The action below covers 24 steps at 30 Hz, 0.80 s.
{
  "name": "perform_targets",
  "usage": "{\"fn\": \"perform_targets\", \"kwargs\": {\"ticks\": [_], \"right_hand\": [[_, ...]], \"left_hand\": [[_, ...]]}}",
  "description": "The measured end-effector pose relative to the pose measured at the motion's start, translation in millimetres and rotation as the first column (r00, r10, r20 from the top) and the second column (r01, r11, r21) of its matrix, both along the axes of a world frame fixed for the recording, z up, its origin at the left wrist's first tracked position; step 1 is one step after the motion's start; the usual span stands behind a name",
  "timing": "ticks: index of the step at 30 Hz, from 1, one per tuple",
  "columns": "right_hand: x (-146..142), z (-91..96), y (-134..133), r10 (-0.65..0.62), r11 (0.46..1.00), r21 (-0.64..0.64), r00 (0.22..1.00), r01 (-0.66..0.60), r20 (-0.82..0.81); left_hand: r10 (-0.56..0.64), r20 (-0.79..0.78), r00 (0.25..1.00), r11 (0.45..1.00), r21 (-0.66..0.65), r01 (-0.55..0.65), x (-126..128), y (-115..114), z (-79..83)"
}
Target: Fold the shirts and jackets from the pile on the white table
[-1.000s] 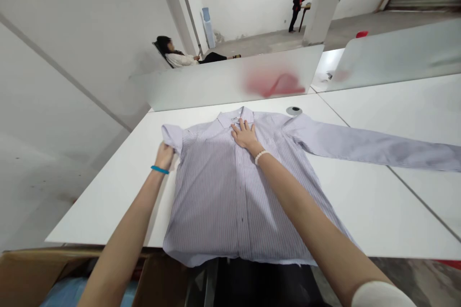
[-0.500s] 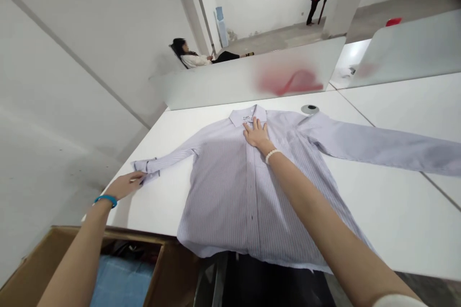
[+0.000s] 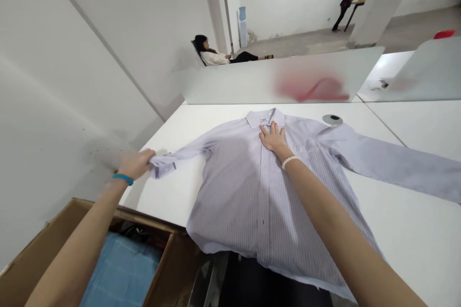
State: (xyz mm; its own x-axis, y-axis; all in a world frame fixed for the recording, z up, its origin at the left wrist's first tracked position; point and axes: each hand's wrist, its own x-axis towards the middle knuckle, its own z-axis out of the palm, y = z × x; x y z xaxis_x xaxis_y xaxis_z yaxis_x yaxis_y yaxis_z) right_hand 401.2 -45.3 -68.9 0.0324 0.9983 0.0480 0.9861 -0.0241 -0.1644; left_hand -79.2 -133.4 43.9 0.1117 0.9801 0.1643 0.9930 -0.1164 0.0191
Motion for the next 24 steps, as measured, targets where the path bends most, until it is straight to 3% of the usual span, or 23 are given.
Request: {"fn": "perform_targets", "kwargs": {"ticks": [1, 3, 4, 5, 6, 8, 10, 12, 16, 20, 24], "right_hand": [[0, 0.3, 0, -0.001, 1.000, -0.004, 1.000, 0.001, -0.001], [0, 1.0, 0, 0.002, 1.000, -0.018, 1.000, -0.002, 0.003], [0, 1.4, -1, 0.004, 1.000, -0.026, 1.000, -0.004, 0.007], [0, 1.8, -1, 0.005, 0.999, -0.033, 1.000, -0.004, 0.011], [0, 2.1, -1, 0.006, 0.999, -0.036, 1.000, -0.005, 0.013], [0, 2.2, -2, 0.006, 1.000, -0.030, 1.000, -0.005, 0.015], [0, 1.7, -2, 0.006, 1.000, -0.021, 1.000, -0.006, 0.014], [0, 0.9, -2, 0.006, 1.000, -0.018, 1.000, -0.006, 0.012], [1, -0.6, -1, 0.008, 1.000, -0.020, 1.000, -0.008, -0.002], [2, -1.6, -1, 0.010, 1.000, -0.024, 1.000, -0.010, 0.019], [3, -3.0, -1, 0.018, 1.000, -0.023, 1.000, -0.018, 0.025]], "left_hand": [[0.084, -0.026, 0.996, 0.989, 0.123, -0.080, -8, -5, 8.5], [0.250, -0.027, 0.968, 0.900, 0.376, -0.223, -23, -15, 21.8], [0.297, -0.019, 0.955, 0.854, 0.452, -0.257, -29, -20, 24.4], [0.305, -0.038, 0.952, 0.843, 0.475, -0.251, -34, -26, 23.6], [0.266, -0.093, 0.959, 0.877, 0.436, -0.201, -37, -33, 19.1], [0.068, -0.216, 0.974, 0.978, 0.206, -0.022, -43, -49, 1.5], [-0.128, -0.217, 0.968, 0.992, -0.024, 0.125, -48, -69, -21.2], [-0.190, -0.159, 0.969, 0.981, -0.075, 0.180, -55, -92, -40.7], [-0.136, -0.106, 0.985, 0.990, 0.033, 0.140, -60, -132, -57.7], [-0.078, -0.075, 0.994, 0.995, -0.063, 0.073, -43, -162, -63.4], [0.161, -0.034, 0.986, 0.981, -0.102, -0.164, -23, -181, -63.5]]}}
